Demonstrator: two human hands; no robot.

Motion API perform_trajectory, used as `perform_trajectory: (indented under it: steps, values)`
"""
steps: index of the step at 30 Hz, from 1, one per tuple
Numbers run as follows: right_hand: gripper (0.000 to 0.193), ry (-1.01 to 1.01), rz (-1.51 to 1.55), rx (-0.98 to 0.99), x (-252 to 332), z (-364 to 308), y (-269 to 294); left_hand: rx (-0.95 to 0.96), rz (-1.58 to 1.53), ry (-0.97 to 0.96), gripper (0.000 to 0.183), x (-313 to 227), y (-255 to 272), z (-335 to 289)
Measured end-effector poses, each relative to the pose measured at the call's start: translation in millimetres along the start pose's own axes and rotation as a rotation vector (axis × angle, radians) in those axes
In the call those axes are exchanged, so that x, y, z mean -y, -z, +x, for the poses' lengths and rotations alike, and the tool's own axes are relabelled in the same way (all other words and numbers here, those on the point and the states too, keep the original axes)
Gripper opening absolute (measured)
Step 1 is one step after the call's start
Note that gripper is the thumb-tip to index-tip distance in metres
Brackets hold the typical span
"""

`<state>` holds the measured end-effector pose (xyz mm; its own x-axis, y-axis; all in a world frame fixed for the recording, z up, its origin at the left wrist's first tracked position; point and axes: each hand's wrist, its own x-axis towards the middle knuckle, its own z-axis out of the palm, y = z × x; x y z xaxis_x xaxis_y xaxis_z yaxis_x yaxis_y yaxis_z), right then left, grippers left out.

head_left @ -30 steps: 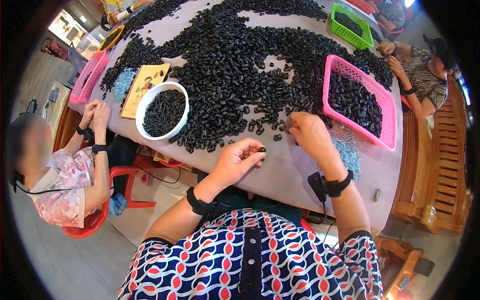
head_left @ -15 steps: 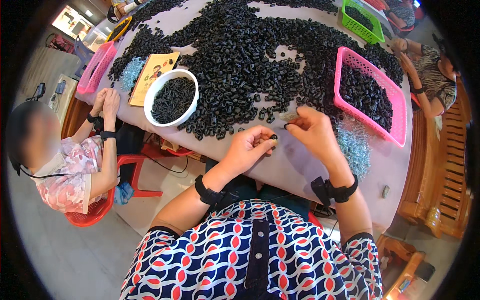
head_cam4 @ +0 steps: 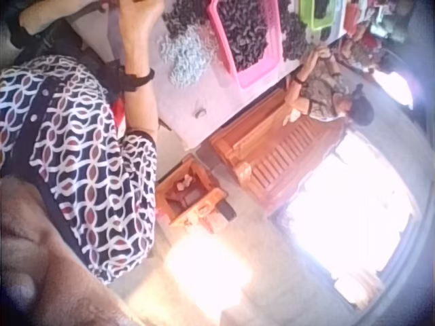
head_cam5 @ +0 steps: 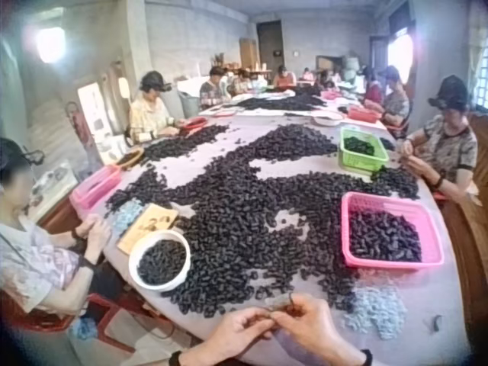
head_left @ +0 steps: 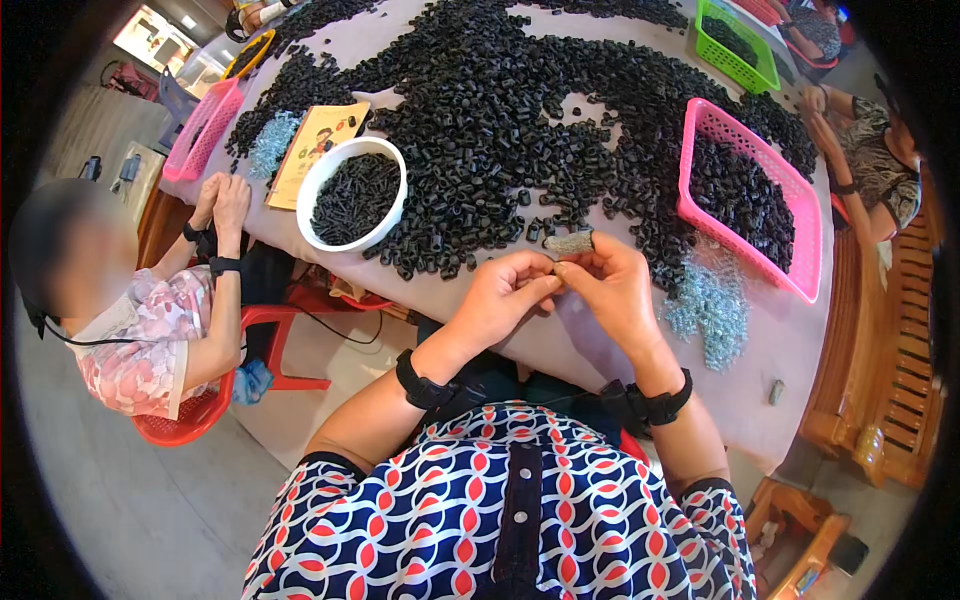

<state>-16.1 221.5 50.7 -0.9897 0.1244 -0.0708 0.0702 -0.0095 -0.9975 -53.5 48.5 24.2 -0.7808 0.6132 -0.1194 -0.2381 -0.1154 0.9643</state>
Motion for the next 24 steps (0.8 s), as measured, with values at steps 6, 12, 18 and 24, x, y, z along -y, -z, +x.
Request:
perform_trajectory:
  steps: [6, 12, 18, 24]
  values:
    - [0.009, 0.201, -0.255, -0.054, 4.1, -3.6, 0.4, 0.007, -0.077, 0.009, 0.017, -4.0, 2.9, 0.4]
    - [0.009, 0.310, -0.303, -0.058, 15.1, -7.0, -1.0, -0.001, -0.097, 0.007, 0.017, -8.3, -0.6, -0.4]
    - [0.021, 0.342, -0.484, 0.025, 25.1, -10.6, 2.9, -0.066, -0.142, 0.009, 0.014, -11.6, -3.1, 3.3]
    - [0.034, 0.564, -1.026, -0.020, 20.6, -10.6, -7.6, -0.096, -0.192, 0.026, 0.012, -15.0, -12.0, 6.2]
